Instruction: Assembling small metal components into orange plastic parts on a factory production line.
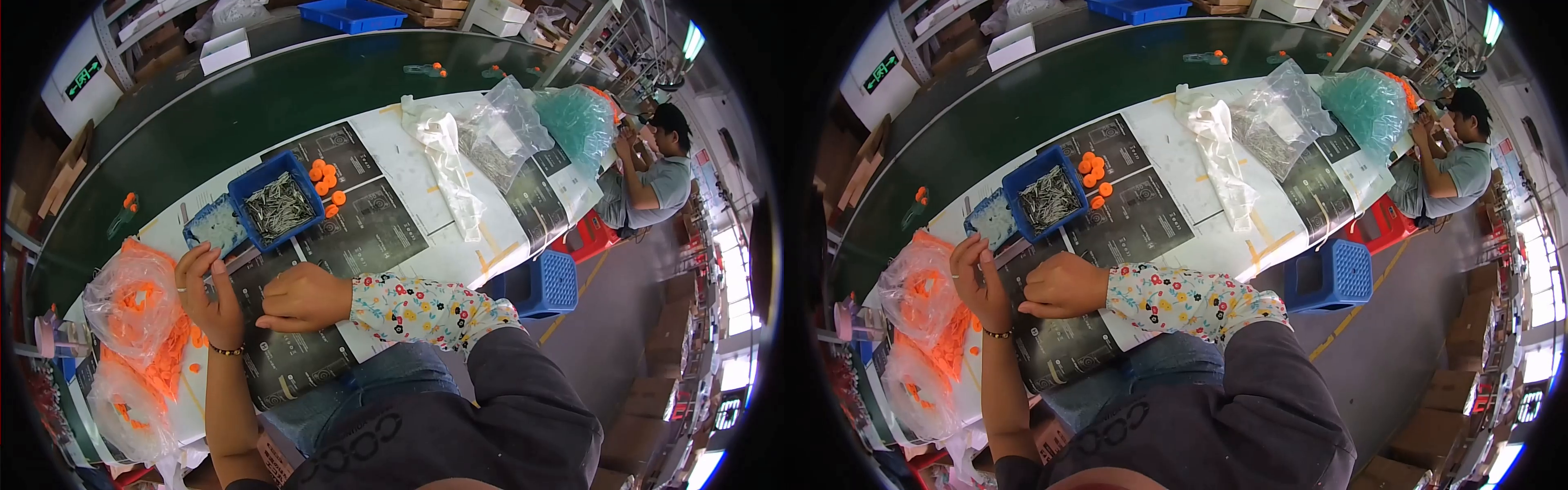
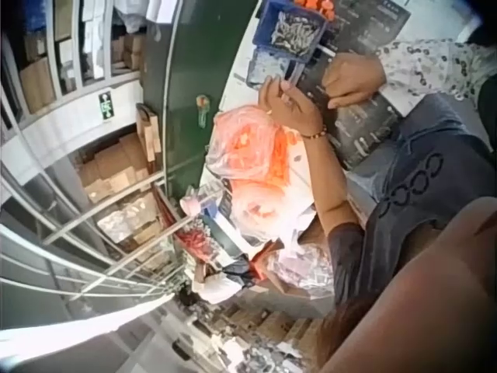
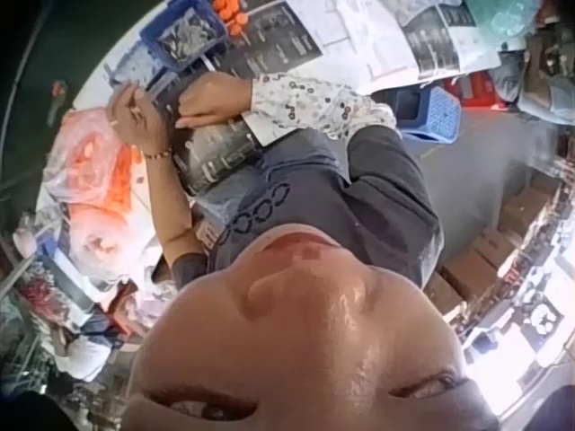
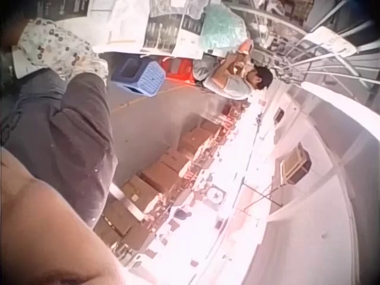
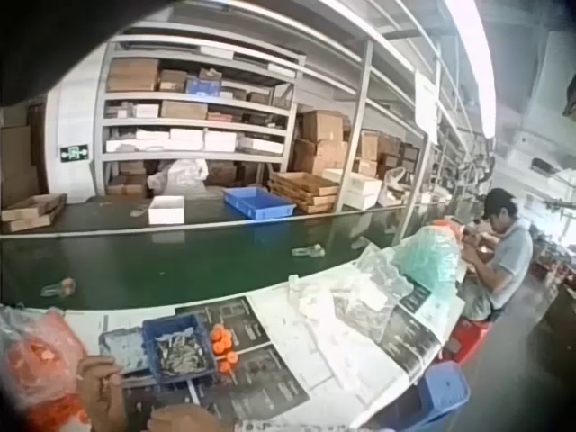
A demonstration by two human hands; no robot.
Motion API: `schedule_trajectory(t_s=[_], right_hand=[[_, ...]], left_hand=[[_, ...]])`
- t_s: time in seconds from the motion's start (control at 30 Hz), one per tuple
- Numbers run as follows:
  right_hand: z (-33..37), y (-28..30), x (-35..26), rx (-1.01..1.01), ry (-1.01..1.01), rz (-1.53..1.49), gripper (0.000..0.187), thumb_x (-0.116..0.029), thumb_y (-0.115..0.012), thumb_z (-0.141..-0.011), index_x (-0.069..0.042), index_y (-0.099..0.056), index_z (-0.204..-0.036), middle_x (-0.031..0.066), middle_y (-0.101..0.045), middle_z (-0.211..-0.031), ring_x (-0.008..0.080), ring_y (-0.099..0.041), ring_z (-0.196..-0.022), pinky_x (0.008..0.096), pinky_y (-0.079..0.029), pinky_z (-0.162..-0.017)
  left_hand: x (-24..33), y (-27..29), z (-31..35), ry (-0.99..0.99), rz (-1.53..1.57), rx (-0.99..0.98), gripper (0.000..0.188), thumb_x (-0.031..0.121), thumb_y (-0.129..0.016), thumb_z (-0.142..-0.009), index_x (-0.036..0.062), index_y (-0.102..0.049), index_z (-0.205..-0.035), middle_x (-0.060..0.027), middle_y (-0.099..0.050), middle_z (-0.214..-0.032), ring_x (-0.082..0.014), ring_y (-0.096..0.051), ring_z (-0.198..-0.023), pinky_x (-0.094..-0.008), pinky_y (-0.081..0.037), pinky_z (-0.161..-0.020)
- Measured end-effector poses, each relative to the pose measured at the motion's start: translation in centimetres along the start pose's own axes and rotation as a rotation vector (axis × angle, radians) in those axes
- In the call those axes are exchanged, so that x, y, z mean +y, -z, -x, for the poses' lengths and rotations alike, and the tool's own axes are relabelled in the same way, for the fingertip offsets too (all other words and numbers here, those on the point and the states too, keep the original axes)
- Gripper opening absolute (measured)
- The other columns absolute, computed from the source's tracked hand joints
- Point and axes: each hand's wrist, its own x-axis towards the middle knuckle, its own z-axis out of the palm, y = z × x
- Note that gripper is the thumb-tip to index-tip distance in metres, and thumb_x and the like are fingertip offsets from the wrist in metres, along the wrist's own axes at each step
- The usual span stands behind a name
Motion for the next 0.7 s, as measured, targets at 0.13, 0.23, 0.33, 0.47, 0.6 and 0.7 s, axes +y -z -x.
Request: schedule_trajectory(t_s=[0.13, 0.23, 0.33, 0.47, 0.6, 0.7], right_hand=[[0.06, -0.12, 0.13, 0.002, -0.005, -0.002, 0.033, -0.025, -0.065, -0.085, -0.007, -0.049, -0.062, 0.0067, -0.046, -0.061, 0.0265, -0.052, -0.053, 0.0376, -0.042, -0.049], [0.11, -0.17, 0.02, -0.005, -0.006, 0.000, 0.034, -0.026, -0.065, -0.085, -0.007, -0.049, -0.062, 0.0067, -0.046, -0.061, 0.0265, -0.052, -0.053, 0.0376, -0.042, -0.048], [0.09, -0.14, -0.02, -0.018, 0.002, 0.006, 0.035, -0.027, -0.065, -0.085, -0.008, -0.048, -0.061, 0.0067, -0.047, -0.061, 0.0266, -0.053, -0.053, 0.0376, -0.043, -0.049], [0.20, -0.15, -0.16, -0.020, -0.005, 0.004, 0.035, -0.027, -0.065, -0.085, -0.008, -0.048, -0.061, 0.0065, -0.047, -0.061, 0.0266, -0.053, -0.053, 0.0375, -0.043, -0.049], [-0.05, 0.08, -0.10, -0.070, -0.027, 0.015, 0.033, -0.029, -0.062, -0.086, -0.008, -0.053, -0.062, 0.0066, -0.051, -0.062, 0.0273, -0.056, -0.056, 0.0380, -0.046, -0.052], [-0.11, 0.10, -0.16, -0.071, -0.025, 0.011, 0.033, -0.029, -0.062, -0.086, -0.008, -0.053, -0.062, 0.0066, -0.051, -0.062, 0.0274, -0.057, -0.056, 0.0379, -0.046, -0.053]], left_hand=[[0.69, -0.02, -0.18, -0.036, 0.003, -0.003, 0.011, -0.001, -0.057, -0.087, 0.0000, -0.063, -0.096, -0.0145, -0.061, -0.104, -0.0269, -0.058, -0.098, -0.0350, -0.047, -0.085], [0.69, 0.06, -0.11, -0.063, -0.008, -0.007, 0.011, -0.001, -0.057, -0.087, 0.0001, -0.063, -0.096, -0.0145, -0.062, -0.104, -0.0269, -0.058, -0.098, -0.0349, -0.047, -0.085], [0.53, 0.12, -0.15, -0.075, -0.024, -0.006, 0.011, -0.001, -0.057, -0.087, 0.0001, -0.063, -0.096, -0.0145, -0.062, -0.104, -0.0268, -0.058, -0.098, -0.0347, -0.047, -0.084], [0.35, -0.05, 0.09, -0.068, -0.024, -0.002, 0.011, -0.001, -0.058, -0.086, 0.0005, -0.063, -0.096, -0.0145, -0.062, -0.105, -0.0264, -0.059, -0.097, -0.0343, -0.048, -0.083], [0.61, 0.14, 0.00, -0.066, -0.009, 0.001, 0.011, -0.002, -0.058, -0.086, 0.0011, -0.063, -0.096, -0.0147, -0.061, -0.105, -0.0263, -0.059, -0.097, -0.0337, -0.048, -0.083], [0.84, 0.19, -0.25, -0.110, 0.010, -0.016, 0.012, -0.003, -0.058, -0.086, 0.0015, -0.063, -0.096, -0.0146, -0.061, -0.105, -0.0262, -0.059, -0.097, -0.0342, -0.049, -0.083]])
